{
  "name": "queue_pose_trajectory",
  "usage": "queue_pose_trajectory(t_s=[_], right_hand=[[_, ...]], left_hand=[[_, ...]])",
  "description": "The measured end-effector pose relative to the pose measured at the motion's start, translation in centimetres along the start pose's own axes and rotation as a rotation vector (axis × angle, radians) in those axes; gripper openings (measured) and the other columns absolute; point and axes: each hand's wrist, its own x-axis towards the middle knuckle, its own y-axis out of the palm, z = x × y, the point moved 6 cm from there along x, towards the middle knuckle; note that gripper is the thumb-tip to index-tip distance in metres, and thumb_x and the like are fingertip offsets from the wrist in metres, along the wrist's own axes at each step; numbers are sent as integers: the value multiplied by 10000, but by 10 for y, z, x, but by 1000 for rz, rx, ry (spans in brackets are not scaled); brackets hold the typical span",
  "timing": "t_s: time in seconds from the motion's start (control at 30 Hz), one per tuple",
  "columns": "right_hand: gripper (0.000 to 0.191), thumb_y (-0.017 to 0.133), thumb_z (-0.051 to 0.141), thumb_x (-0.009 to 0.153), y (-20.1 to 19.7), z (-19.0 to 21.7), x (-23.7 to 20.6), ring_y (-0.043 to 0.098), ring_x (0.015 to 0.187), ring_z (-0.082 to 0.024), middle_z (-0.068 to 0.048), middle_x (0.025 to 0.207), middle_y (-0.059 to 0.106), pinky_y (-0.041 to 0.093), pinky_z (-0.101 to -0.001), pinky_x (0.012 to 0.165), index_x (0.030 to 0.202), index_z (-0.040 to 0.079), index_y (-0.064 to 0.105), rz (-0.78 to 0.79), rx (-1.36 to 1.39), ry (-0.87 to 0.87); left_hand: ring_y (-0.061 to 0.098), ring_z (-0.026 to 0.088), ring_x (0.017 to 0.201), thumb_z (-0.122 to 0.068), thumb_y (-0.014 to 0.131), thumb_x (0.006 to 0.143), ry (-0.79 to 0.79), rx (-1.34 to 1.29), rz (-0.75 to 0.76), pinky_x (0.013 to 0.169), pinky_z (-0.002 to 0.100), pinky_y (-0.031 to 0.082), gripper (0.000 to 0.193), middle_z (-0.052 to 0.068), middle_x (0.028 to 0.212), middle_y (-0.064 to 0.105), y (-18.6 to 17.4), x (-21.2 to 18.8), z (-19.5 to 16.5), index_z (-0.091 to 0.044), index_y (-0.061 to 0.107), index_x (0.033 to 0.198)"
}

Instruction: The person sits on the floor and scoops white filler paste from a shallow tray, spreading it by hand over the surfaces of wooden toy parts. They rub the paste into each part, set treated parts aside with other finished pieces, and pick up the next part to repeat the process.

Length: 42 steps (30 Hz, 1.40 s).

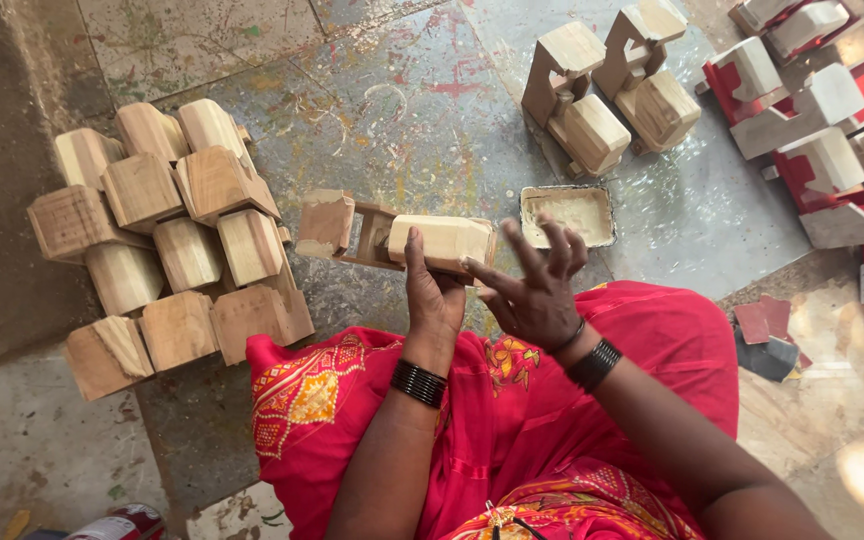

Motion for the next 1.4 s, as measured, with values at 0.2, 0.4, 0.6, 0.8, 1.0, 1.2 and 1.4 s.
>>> queue_pose_trajectory(t_s=[0.2, 0.4, 0.6, 0.8, 1.0, 1.2, 1.4], right_hand=[[468, 336, 433, 1166, 16, -28, 21, 106, 1615, -386, -100, 1761, 174, 76, -547, 1309, 1361, 249, 721, 55, 458, 416], [475, 366, 454, 1120, 18, -18, 21, 82, 1586, -381, -90, 1742, 164, 53, -543, 1254, 1310, 289, 769, 124, 212, 209], [432, 423, 443, 1109, -1, -4, -1, 128, 1555, -387, -116, 1691, 245, 97, -540, 1247, 1380, 244, 694, 66, 238, 201], [736, 596, 148, 779, 9, 15, -14, 330, 1345, -346, -128, 1399, 429, 197, -527, 1128, 1504, 49, 513, 189, -166, 369], [698, 642, 105, 831, 10, 46, -13, 383, 1324, -254, -40, 1373, 457, 233, -502, 1132, 1520, 103, 527, 182, -315, 229], [657, 622, 59, 730, -3, 20, -22, 388, 1323, -289, -90, 1346, 463, 238, -485, 1079, 1380, 159, 648, 88, 117, 348], [578, 615, 25, 761, 19, -94, -33, 418, 1308, -268, -44, 1298, 521, 264, -506, 1063, 1288, 228, 738, 121, -56, 540]], left_hand=[[658, 259, 1137, -501, 700, 916, 1, 26, 58, 952, 442, 582, 685, 118, 1233, 635, 6, -2, 1, -52, 471, 1381], [638, 230, 1161, -491, 706, 906, -28, 48, 24, 943, 405, 577, 689, 101, 1252, 602, 6, -4, 3, -65, 470, 1393], [641, 237, 1157, -517, 702, 913, -32, -9, 79, 937, 406, 589, 694, 100, 1256, 603, 14, -7, 2, -71, 471, 1392], [670, 265, 1082, -569, 671, 898, -40, -56, 114, 792, 432, 582, 679, 100, 1213, 640, 17, -6, 2, -84, 496, 1340], [645, 237, 1161, -516, 711, 914, -31, -132, 53, 975, 404, 584, 680, 73, 1263, 628, 2, -3, 7, -89, 496, 1397], [634, 254, 1165, -549, 699, 871, -57, -157, -16, 945, 435, 569, 707, 85, 1253, 638, 1, 0, 3, -87, 507, 1370], [635, 234, 1184, -552, 709, 865, 11, -69, 40, 961, 427, 570, 717, 62, 1284, 626, 5, -4, -3, -104, 497, 1382]])
